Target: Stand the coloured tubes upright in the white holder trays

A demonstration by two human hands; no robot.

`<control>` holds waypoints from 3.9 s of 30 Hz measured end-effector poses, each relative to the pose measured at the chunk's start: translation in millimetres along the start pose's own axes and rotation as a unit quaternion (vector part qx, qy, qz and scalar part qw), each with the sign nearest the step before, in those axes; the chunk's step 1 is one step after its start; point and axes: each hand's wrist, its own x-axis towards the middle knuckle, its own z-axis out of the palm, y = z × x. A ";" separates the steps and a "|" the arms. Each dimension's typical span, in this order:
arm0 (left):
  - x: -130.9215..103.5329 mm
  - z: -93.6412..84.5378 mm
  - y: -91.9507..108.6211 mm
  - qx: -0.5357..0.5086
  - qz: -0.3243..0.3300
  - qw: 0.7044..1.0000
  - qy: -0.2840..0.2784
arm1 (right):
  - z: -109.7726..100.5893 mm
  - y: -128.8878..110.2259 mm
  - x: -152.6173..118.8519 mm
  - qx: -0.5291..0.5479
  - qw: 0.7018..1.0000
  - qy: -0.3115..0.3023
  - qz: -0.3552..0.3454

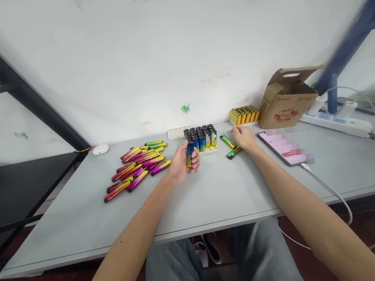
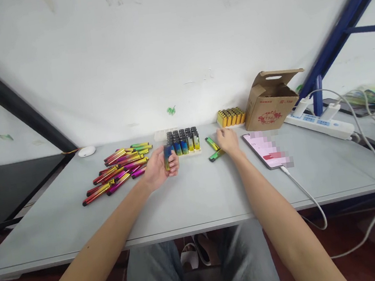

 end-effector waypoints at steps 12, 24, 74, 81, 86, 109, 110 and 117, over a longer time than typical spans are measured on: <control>4.6 -4.8 -3.0 0.041 0.032 0.994 0.100 | -0.3 1.2 0.6 -0.013 1.000 -0.007 -0.006; 1.1 -0.6 2.0 0.008 0.072 0.989 0.132 | -3.0 -0.6 -0.5 0.001 1.000 -0.010 -0.012; 9.8 -9.0 -18.3 0.223 0.063 0.971 0.054 | -19.5 -99.7 -78.0 0.262 0.896 -0.056 -0.355; 10.1 -9.4 -20.2 0.229 0.070 0.969 0.053 | -21.1 -102.8 -78.0 0.360 0.889 -0.150 -0.240; 8.3 -5.1 -17.7 0.238 0.064 0.967 0.071 | -27.1 -94.5 -59.2 0.442 0.876 -0.085 -0.171; 10.6 -53.1 -4.0 0.548 0.269 0.713 0.344 | -15.2 -64.0 -48.1 0.258 0.930 -0.049 -0.258; 11.0 -51.4 -5.7 0.557 0.273 0.712 0.329 | -14.9 -63.9 -48.3 0.258 0.929 -0.052 -0.259; 12.0 -48.8 -13.7 0.712 0.213 0.612 0.270 | -15.8 -65.4 -51.5 0.155 0.942 -0.013 -0.296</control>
